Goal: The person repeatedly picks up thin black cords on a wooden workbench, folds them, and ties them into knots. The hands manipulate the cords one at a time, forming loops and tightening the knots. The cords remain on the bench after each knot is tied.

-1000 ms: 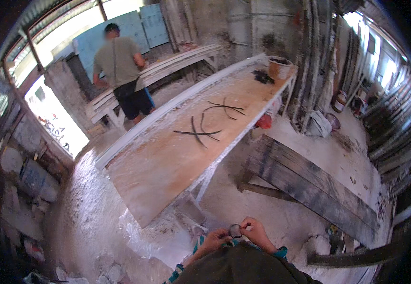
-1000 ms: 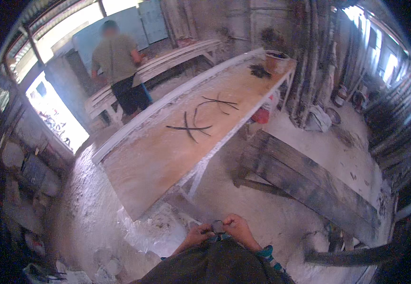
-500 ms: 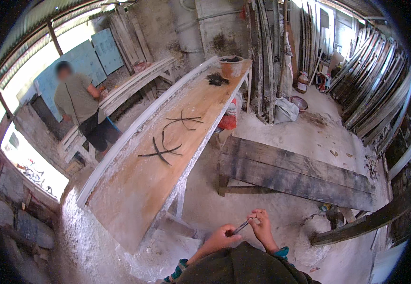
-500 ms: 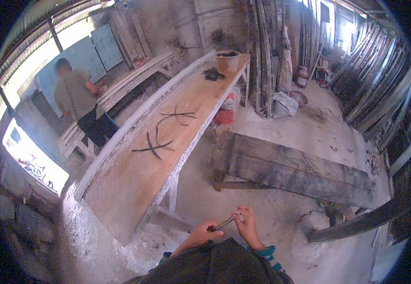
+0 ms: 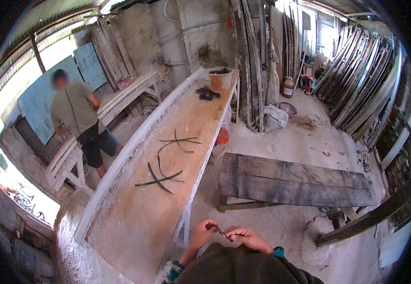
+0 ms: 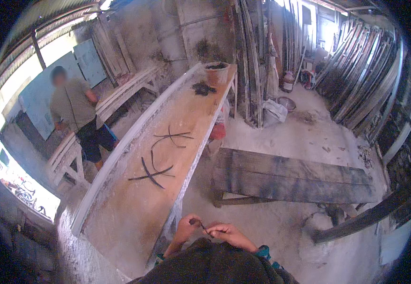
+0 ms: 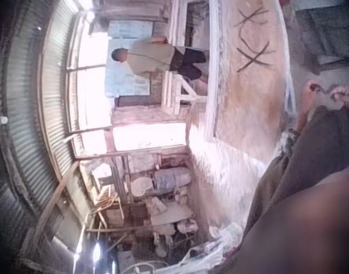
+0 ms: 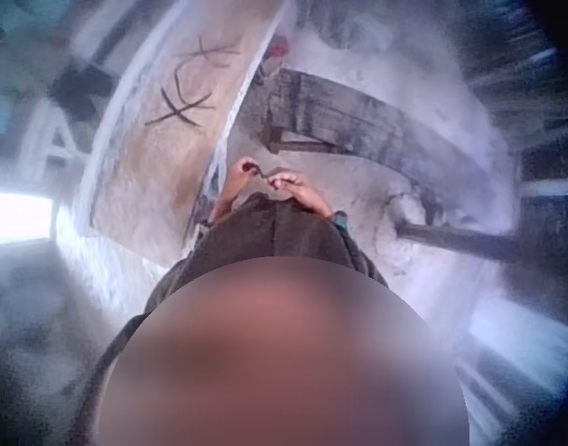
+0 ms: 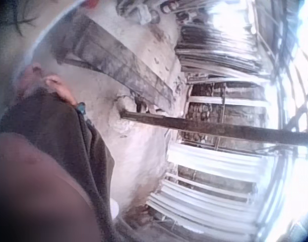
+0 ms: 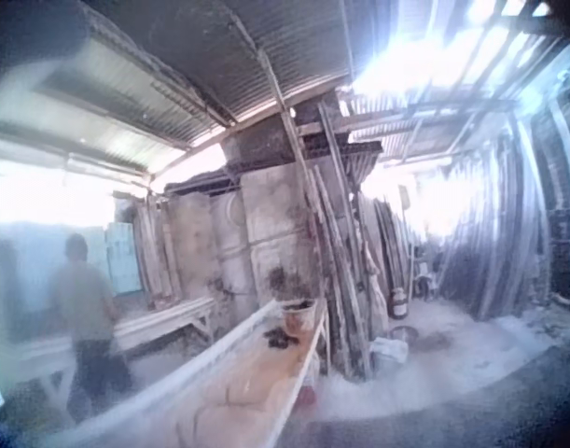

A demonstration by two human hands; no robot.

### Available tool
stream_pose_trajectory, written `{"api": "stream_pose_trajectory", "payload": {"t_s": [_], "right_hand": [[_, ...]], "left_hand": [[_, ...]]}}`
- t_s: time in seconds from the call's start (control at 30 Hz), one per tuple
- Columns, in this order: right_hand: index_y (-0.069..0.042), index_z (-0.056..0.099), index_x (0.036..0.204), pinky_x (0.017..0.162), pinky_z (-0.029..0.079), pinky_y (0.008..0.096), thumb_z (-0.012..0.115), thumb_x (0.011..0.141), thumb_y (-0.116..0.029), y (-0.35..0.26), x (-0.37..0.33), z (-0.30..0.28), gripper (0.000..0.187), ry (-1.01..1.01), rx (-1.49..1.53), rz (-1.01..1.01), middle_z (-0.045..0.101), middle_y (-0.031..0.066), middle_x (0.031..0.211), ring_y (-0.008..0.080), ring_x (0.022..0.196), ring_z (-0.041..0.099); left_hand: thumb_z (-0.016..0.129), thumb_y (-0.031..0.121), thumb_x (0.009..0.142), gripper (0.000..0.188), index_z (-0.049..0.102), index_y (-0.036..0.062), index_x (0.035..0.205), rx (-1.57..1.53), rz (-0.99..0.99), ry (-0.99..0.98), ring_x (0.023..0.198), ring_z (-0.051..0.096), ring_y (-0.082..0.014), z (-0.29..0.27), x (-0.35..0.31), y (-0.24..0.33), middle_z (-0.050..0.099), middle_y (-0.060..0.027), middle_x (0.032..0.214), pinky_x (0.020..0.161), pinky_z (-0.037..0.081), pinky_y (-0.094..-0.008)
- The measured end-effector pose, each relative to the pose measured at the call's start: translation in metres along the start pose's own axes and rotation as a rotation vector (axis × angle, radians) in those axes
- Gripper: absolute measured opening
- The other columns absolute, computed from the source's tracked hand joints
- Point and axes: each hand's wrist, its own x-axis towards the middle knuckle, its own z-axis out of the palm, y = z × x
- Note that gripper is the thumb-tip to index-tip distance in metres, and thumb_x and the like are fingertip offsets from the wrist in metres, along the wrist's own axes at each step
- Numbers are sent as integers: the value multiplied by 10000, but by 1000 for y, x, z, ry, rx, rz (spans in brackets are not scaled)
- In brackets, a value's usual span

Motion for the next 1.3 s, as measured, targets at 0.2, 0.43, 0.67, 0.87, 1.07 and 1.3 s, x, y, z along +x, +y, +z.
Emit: {"api": "stream_pose_trajectory", "payload": {"t_s": [0.2,0.43,0.67,0.87,1.07,1.3], "right_hand": [[-4,603,868,769,390,257,610,768,-50,17,34,12,110,44,42,24,568,44,928,122,857,508],[-25,555,738,690,414,232,639,732,-4,22,49,19,87,306,115,56,575,17,779,93,741,529],[-44,559,756,625,399,205,610,749,6,47,56,-9,72,833,-101,-110,548,-7,742,69,697,502],[-41,614,871,589,373,229,594,760,-28,37,62,-39,114,1002,-688,-153,533,26,704,90,633,447],[-48,631,827,603,380,254,631,718,-47,-5,79,-85,109,925,-737,-277,517,52,716,140,683,457],[-34,632,744,722,397,264,653,709,-43,-34,73,-158,42,539,-567,-217,554,64,860,165,829,503]], "left_hand": [[645,99,722,136,567,26,807,63,-30,-69,636,498,-66,-32,25,-12,554,-4,690,583,416,-219],[653,147,739,158,556,35,795,121,-9,-280,627,473,-62,-48,49,-18,523,14,674,578,402,-213],[617,157,778,157,537,41,847,31,-32,-616,703,472,-58,-30,65,9,505,16,756,624,394,-209],[603,202,790,197,522,45,878,-107,12,-922,865,447,-107,5,70,7,495,5,846,819,348,-269],[639,186,769,222,452,67,760,-191,-4,-497,588,350,-35,33,101,10,359,63,654,507,301,-197],[634,140,760,167,484,69,744,-234,5,59,562,431,-47,69,147,6,466,27,652,497,356,-201]]}}
